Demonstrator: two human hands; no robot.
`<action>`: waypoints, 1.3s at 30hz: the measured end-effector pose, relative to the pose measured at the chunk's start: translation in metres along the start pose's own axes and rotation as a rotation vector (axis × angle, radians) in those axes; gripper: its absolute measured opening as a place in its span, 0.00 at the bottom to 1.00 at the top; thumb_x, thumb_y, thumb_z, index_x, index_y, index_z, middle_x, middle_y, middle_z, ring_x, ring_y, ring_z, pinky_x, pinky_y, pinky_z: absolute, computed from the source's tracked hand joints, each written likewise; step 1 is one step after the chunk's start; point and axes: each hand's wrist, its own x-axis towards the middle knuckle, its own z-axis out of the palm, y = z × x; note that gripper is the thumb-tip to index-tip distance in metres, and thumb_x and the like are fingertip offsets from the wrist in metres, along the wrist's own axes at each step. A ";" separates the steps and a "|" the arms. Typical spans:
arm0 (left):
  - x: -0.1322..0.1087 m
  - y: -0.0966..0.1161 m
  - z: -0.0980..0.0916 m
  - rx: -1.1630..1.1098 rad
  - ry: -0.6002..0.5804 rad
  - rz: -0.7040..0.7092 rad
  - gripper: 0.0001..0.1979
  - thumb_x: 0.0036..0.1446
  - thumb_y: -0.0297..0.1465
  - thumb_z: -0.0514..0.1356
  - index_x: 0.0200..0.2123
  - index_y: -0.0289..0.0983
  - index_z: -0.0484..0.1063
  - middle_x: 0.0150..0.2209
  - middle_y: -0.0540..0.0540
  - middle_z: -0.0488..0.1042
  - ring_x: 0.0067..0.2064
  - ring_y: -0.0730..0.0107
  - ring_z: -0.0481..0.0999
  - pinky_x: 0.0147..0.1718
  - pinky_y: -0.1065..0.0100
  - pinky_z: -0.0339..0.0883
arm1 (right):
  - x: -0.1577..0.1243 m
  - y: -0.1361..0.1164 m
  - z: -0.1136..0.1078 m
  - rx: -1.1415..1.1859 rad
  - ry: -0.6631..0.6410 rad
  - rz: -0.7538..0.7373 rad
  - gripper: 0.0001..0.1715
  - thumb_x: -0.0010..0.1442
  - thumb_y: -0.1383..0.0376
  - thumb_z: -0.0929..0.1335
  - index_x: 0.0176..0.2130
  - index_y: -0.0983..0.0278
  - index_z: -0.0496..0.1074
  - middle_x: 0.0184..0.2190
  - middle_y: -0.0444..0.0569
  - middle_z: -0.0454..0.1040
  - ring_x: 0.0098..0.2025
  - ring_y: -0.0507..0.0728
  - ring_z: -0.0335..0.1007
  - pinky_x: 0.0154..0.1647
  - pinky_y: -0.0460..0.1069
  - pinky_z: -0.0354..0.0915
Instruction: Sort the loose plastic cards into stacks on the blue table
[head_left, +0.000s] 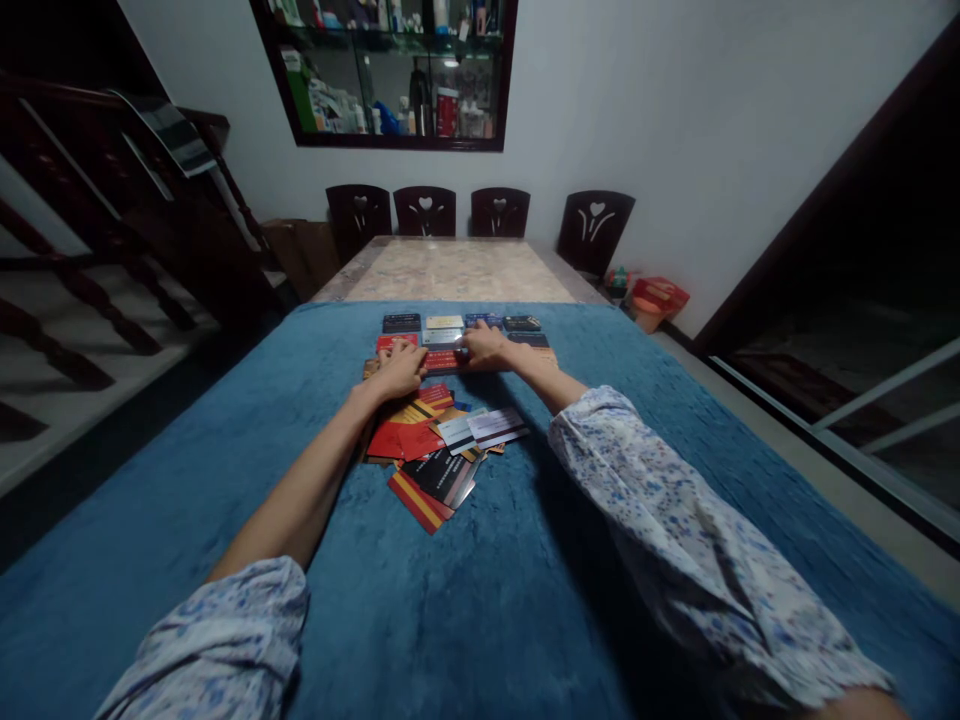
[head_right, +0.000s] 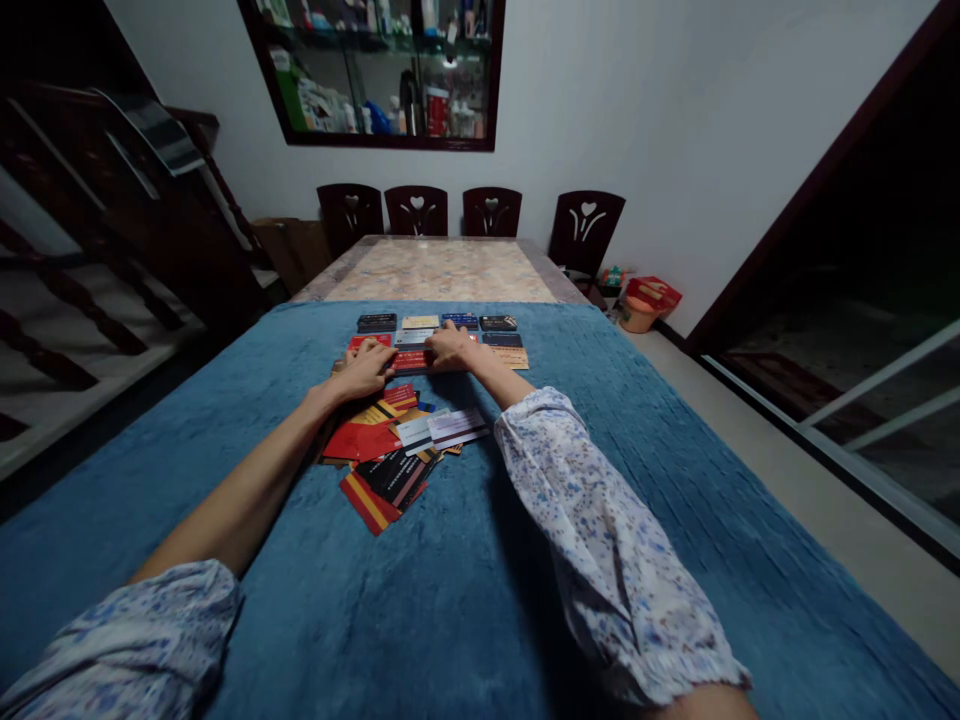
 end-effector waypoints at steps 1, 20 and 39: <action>0.000 0.000 -0.001 0.007 -0.004 -0.004 0.21 0.64 0.31 0.51 0.59 0.38 0.67 0.60 0.33 0.69 0.65 0.44 0.57 0.58 0.38 0.56 | -0.001 0.001 0.000 0.002 0.013 -0.002 0.31 0.57 0.54 0.73 0.57 0.62 0.75 0.61 0.61 0.71 0.63 0.73 0.57 0.54 0.60 0.61; -0.010 0.023 -0.014 -0.005 0.210 0.055 0.18 0.64 0.31 0.52 0.55 0.38 0.72 0.59 0.34 0.70 0.65 0.44 0.58 0.60 0.39 0.54 | -0.072 0.023 0.008 0.049 0.239 -0.128 0.19 0.65 0.63 0.66 0.54 0.61 0.77 0.54 0.56 0.75 0.57 0.67 0.58 0.50 0.56 0.55; -0.051 0.070 -0.009 0.024 0.258 0.326 0.17 0.64 0.28 0.53 0.50 0.39 0.78 0.53 0.36 0.75 0.60 0.46 0.63 0.57 0.40 0.53 | -0.117 0.028 0.052 0.190 0.371 -0.251 0.15 0.66 0.63 0.66 0.47 0.62 0.80 0.46 0.56 0.79 0.51 0.64 0.63 0.56 0.60 0.58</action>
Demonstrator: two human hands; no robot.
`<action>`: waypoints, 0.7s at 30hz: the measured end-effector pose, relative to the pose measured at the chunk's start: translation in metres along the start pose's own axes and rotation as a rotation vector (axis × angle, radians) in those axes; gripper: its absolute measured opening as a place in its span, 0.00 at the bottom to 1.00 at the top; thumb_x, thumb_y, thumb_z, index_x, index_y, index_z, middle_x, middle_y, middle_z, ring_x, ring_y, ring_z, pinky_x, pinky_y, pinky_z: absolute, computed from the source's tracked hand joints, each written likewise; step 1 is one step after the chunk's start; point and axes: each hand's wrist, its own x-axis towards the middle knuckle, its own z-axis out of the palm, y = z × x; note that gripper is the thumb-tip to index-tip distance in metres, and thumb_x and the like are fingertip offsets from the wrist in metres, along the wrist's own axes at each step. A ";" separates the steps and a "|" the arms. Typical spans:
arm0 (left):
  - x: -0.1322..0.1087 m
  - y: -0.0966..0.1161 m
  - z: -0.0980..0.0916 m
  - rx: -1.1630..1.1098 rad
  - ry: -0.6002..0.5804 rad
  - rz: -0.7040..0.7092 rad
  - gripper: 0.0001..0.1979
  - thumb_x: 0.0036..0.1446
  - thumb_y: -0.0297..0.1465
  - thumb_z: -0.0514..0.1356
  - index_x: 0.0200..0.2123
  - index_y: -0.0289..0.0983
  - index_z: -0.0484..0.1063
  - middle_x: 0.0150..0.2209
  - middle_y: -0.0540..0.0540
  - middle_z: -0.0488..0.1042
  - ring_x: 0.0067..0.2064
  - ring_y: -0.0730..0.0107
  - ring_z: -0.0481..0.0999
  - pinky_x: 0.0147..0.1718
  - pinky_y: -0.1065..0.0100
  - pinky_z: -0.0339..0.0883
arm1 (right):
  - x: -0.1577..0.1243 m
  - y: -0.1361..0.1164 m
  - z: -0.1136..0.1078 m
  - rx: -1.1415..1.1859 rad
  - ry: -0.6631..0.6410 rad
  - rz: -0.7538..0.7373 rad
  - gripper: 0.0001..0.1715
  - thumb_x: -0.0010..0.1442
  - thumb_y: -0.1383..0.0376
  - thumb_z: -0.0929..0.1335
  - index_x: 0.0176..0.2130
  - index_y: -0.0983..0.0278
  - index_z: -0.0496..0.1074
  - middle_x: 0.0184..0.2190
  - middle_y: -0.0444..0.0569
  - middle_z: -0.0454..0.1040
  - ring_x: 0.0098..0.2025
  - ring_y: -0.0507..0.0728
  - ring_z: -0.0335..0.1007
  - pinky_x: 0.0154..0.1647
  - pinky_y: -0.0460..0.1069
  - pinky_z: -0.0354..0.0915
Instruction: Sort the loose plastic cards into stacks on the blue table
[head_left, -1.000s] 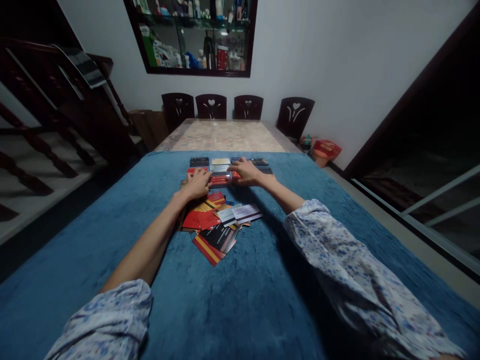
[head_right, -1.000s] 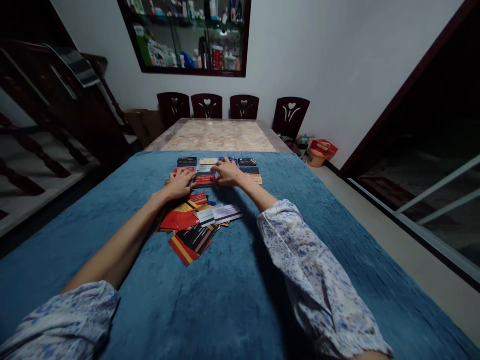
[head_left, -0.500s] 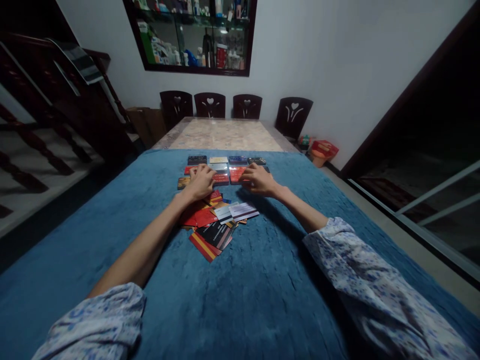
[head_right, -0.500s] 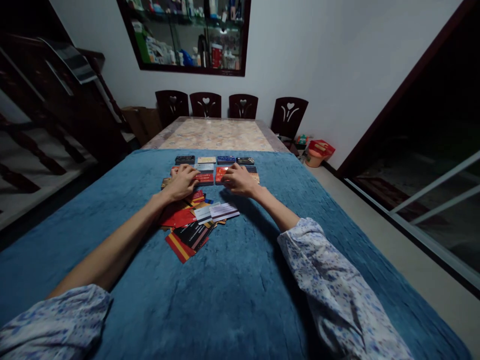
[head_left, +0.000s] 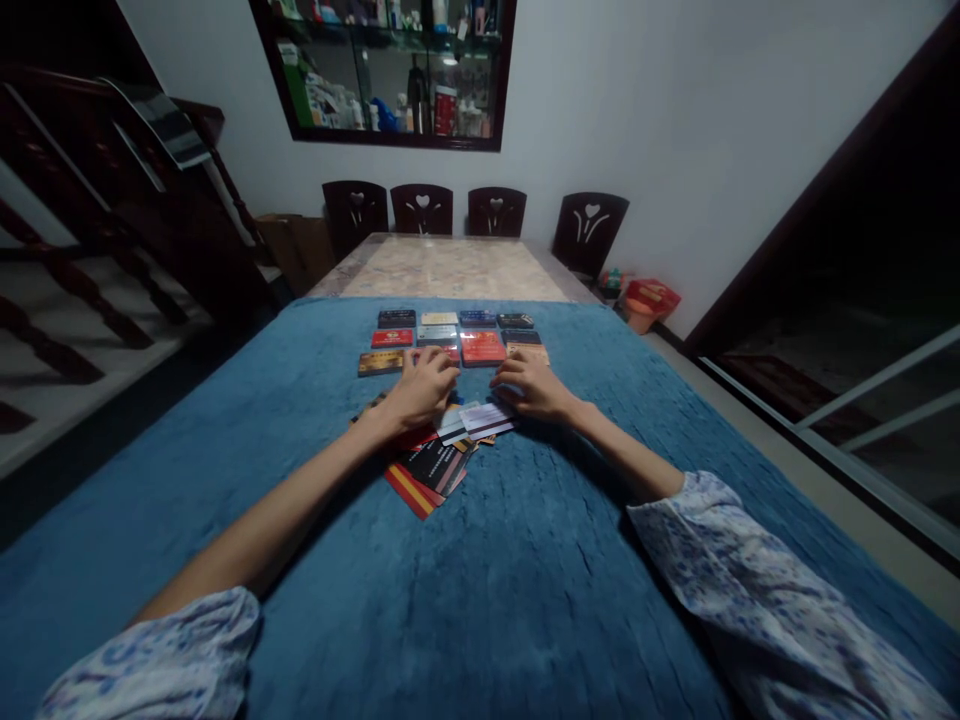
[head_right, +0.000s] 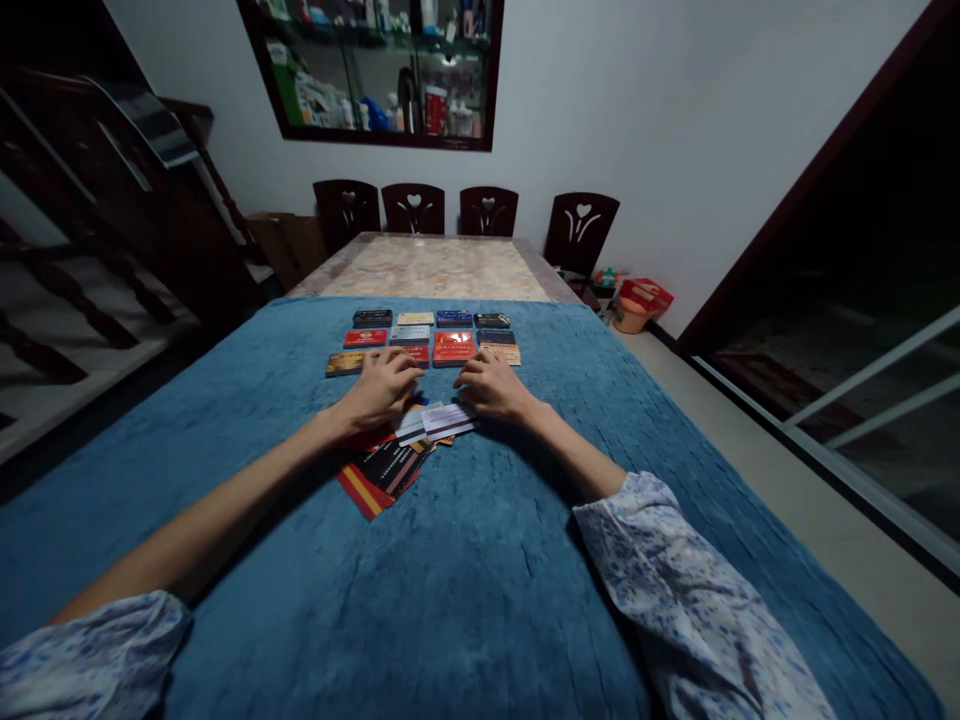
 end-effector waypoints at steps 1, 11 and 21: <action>-0.002 0.003 0.000 0.003 0.005 0.008 0.16 0.64 0.28 0.53 0.49 0.39 0.78 0.53 0.36 0.75 0.59 0.46 0.64 0.57 0.40 0.53 | -0.004 -0.001 0.001 0.016 0.009 -0.009 0.15 0.66 0.62 0.66 0.48 0.62 0.80 0.46 0.56 0.79 0.51 0.64 0.64 0.56 0.60 0.59; -0.028 0.023 -0.001 -0.069 0.017 0.094 0.14 0.67 0.33 0.52 0.45 0.40 0.78 0.49 0.38 0.77 0.57 0.50 0.67 0.56 0.45 0.55 | -0.035 -0.014 0.005 0.128 0.033 -0.028 0.24 0.66 0.51 0.66 0.53 0.63 0.77 0.49 0.58 0.77 0.52 0.64 0.63 0.55 0.61 0.60; -0.034 0.034 0.001 -0.131 0.017 0.175 0.13 0.64 0.38 0.58 0.44 0.39 0.78 0.46 0.39 0.77 0.53 0.52 0.68 0.55 0.47 0.55 | -0.041 -0.011 0.015 0.179 0.071 -0.136 0.26 0.64 0.50 0.67 0.54 0.62 0.74 0.49 0.57 0.76 0.51 0.64 0.63 0.53 0.61 0.61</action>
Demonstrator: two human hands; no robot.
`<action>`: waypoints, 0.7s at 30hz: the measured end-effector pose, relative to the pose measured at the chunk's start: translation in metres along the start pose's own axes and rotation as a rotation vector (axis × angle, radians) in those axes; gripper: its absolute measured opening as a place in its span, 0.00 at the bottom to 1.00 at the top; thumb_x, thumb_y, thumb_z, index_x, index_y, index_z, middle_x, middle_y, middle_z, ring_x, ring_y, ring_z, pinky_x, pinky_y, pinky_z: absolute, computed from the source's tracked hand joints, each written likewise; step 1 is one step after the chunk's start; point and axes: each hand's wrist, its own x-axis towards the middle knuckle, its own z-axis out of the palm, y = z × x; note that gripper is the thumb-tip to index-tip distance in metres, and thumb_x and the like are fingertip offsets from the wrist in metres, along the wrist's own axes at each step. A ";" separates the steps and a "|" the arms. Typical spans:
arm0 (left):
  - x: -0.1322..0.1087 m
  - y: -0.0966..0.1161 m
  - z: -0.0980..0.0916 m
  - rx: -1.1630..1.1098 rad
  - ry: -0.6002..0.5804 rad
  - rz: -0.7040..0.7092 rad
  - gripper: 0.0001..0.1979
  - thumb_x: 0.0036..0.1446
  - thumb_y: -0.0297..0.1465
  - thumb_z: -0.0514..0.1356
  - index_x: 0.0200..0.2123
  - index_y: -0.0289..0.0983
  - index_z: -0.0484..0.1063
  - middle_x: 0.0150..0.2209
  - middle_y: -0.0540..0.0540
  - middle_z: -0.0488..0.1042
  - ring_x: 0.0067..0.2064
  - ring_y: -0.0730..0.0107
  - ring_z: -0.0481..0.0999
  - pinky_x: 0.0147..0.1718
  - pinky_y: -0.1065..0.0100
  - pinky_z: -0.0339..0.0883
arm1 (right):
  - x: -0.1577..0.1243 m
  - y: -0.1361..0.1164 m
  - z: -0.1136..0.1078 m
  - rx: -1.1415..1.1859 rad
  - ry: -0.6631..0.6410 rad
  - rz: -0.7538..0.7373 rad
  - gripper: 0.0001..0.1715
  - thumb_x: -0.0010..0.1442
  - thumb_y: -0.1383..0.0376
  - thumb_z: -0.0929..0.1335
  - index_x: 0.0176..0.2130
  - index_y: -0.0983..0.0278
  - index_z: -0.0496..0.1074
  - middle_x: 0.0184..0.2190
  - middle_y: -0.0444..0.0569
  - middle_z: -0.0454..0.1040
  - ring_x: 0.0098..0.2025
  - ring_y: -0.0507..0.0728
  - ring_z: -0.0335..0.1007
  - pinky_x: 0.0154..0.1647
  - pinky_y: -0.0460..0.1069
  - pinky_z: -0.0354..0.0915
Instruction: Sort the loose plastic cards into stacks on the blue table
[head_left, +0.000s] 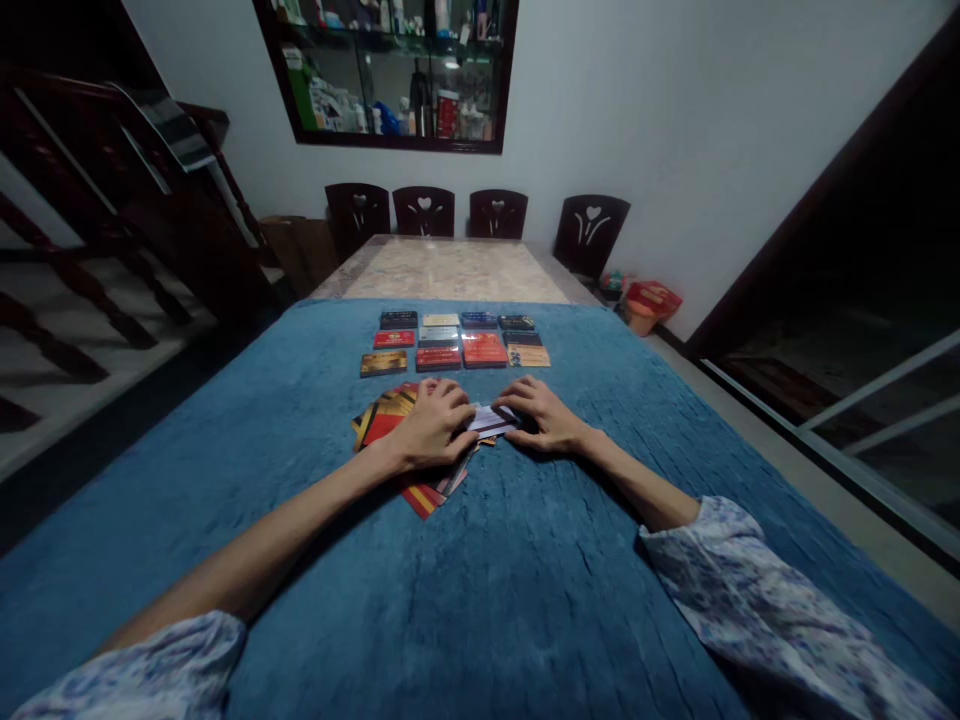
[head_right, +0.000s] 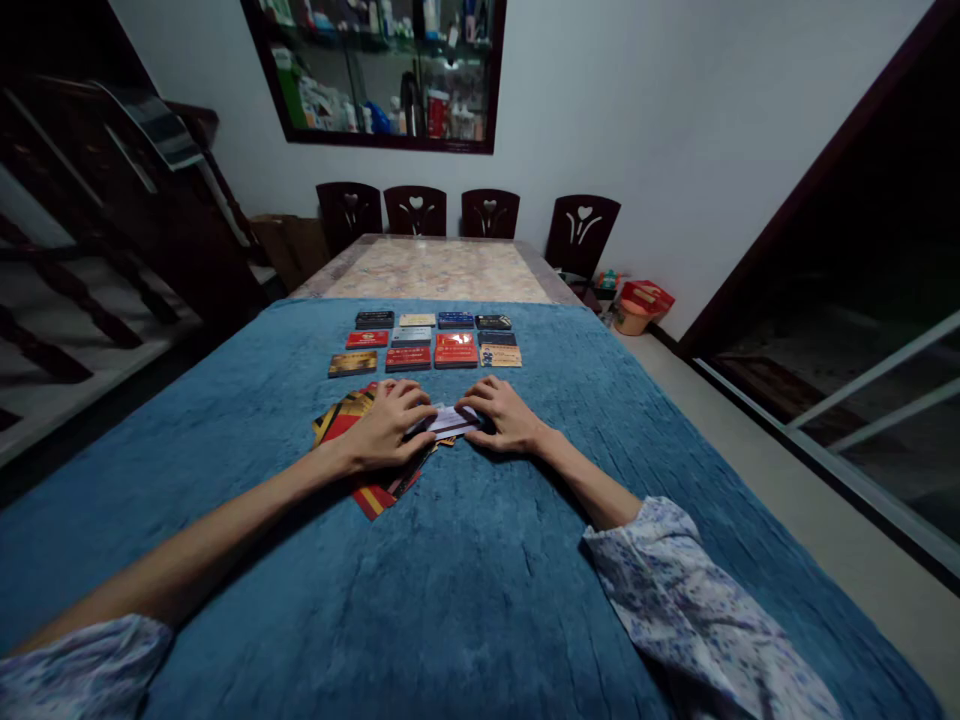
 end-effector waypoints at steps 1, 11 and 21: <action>0.000 0.001 0.000 -0.007 -0.004 0.006 0.13 0.64 0.38 0.58 0.44 0.38 0.78 0.46 0.39 0.77 0.53 0.52 0.68 0.55 0.47 0.55 | 0.000 0.001 0.001 0.008 0.015 -0.026 0.25 0.64 0.50 0.67 0.54 0.63 0.74 0.48 0.57 0.76 0.50 0.64 0.64 0.52 0.61 0.61; 0.000 0.004 0.001 -0.048 -0.040 -0.031 0.13 0.61 0.38 0.60 0.43 0.36 0.78 0.46 0.39 0.76 0.52 0.52 0.69 0.54 0.47 0.56 | 0.000 0.001 0.004 0.020 0.102 -0.081 0.22 0.67 0.50 0.67 0.49 0.62 0.76 0.42 0.55 0.77 0.45 0.62 0.64 0.48 0.59 0.63; 0.002 -0.003 0.001 -0.097 0.009 -0.052 0.12 0.64 0.34 0.58 0.43 0.38 0.80 0.41 0.41 0.79 0.48 0.56 0.71 0.50 0.51 0.58 | 0.001 -0.001 0.005 0.068 0.181 -0.092 0.19 0.69 0.52 0.66 0.46 0.62 0.78 0.38 0.54 0.79 0.42 0.60 0.67 0.44 0.57 0.67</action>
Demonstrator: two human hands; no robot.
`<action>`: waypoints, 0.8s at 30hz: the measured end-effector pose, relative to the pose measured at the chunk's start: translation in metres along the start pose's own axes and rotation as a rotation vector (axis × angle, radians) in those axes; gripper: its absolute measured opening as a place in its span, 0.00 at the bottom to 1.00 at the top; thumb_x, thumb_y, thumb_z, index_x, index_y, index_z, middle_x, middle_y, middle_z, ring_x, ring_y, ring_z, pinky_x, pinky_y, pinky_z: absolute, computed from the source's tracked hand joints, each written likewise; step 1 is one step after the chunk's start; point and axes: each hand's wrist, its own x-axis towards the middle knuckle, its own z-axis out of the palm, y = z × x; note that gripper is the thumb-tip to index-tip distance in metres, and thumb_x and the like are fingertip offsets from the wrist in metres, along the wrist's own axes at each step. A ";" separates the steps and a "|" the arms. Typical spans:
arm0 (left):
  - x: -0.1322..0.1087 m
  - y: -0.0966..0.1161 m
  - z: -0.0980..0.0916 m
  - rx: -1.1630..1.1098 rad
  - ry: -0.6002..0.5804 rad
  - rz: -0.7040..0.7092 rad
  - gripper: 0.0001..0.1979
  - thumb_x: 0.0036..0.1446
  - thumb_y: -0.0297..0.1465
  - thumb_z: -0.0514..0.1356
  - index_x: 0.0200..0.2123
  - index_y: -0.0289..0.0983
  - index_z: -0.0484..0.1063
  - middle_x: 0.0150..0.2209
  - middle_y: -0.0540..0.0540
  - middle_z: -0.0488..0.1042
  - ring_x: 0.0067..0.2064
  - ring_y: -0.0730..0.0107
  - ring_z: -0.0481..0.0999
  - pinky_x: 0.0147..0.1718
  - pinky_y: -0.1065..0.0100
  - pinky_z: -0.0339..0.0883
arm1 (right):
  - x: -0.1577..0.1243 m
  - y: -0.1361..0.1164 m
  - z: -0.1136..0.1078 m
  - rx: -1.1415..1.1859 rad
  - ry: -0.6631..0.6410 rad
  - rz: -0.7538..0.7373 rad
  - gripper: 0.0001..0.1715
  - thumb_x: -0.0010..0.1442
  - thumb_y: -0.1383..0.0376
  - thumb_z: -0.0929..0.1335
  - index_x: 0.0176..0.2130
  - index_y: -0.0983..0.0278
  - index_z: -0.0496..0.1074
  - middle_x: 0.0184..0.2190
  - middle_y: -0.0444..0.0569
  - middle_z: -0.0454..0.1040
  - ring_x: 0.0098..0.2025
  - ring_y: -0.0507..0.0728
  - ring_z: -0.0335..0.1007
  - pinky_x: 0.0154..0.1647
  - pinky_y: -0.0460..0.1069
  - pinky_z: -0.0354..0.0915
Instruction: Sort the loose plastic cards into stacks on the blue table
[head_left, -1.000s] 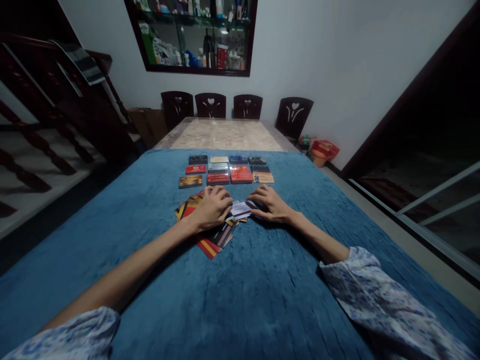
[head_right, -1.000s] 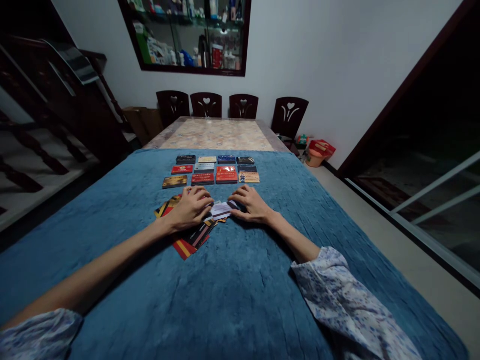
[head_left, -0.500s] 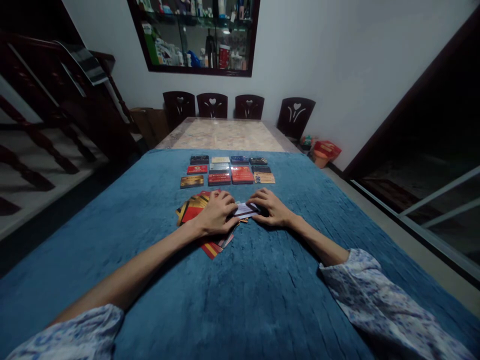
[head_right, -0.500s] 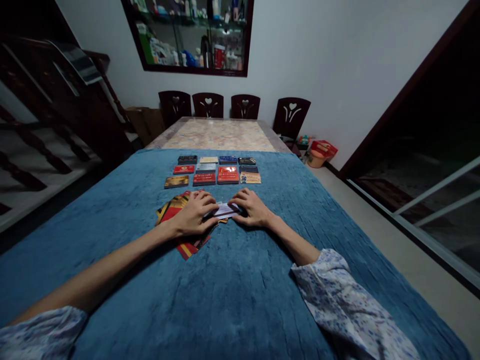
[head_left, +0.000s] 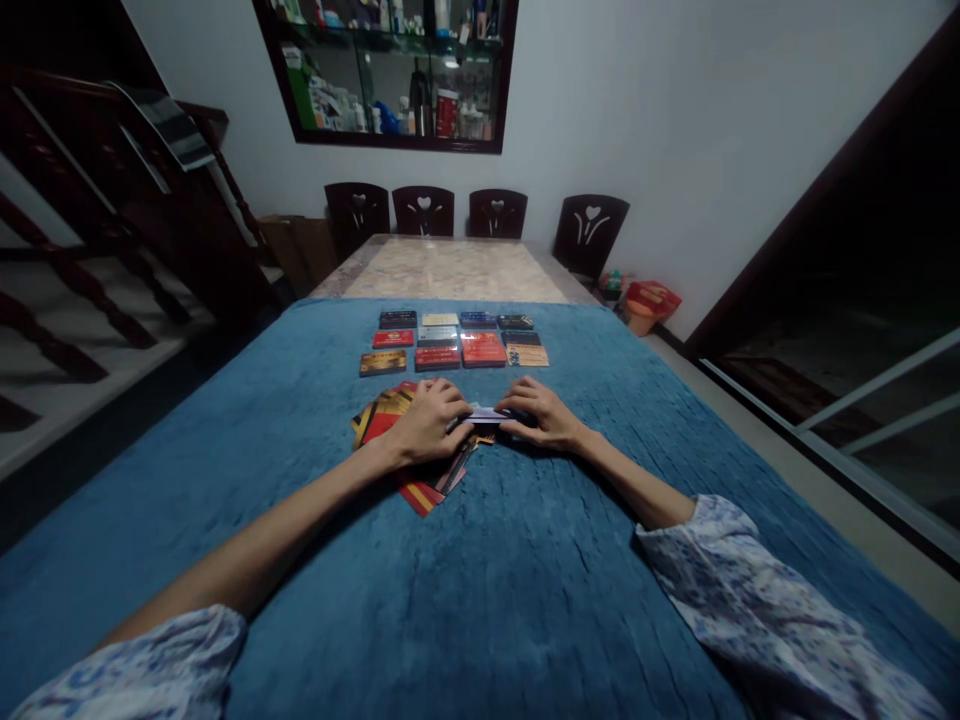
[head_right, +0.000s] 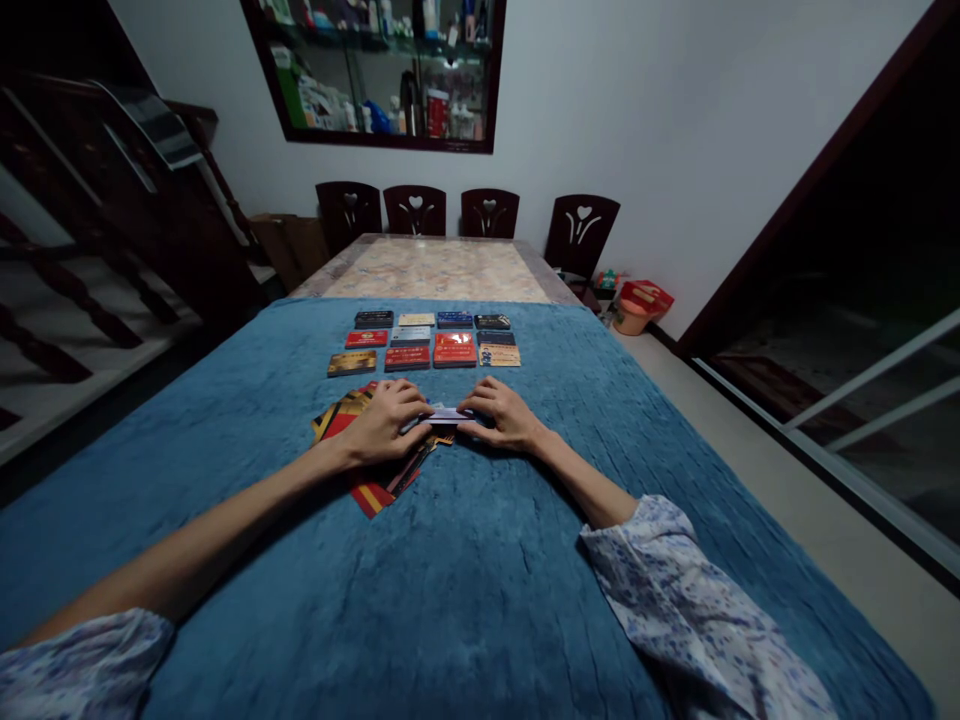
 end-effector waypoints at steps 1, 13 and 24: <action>0.000 0.000 0.000 -0.007 0.005 0.004 0.12 0.65 0.33 0.57 0.42 0.38 0.80 0.41 0.41 0.79 0.47 0.57 0.71 0.49 0.52 0.59 | 0.000 0.000 0.000 0.002 0.006 -0.001 0.18 0.69 0.53 0.66 0.46 0.62 0.78 0.38 0.54 0.79 0.41 0.60 0.68 0.44 0.57 0.68; 0.005 -0.012 0.007 -0.053 0.048 -0.056 0.11 0.62 0.25 0.55 0.35 0.36 0.78 0.37 0.42 0.79 0.43 0.59 0.72 0.46 0.57 0.63 | -0.004 0.008 0.006 -0.064 0.102 -0.031 0.14 0.71 0.63 0.63 0.45 0.62 0.77 0.30 0.51 0.77 0.37 0.59 0.69 0.38 0.54 0.69; 0.003 -0.018 0.014 -0.136 0.125 -0.111 0.21 0.59 0.21 0.54 0.53 0.35 0.75 0.43 0.40 0.78 0.45 0.58 0.74 0.48 0.57 0.70 | -0.007 0.005 0.008 -0.104 0.158 0.063 0.21 0.71 0.64 0.64 0.61 0.60 0.68 0.36 0.50 0.73 0.37 0.57 0.71 0.40 0.52 0.71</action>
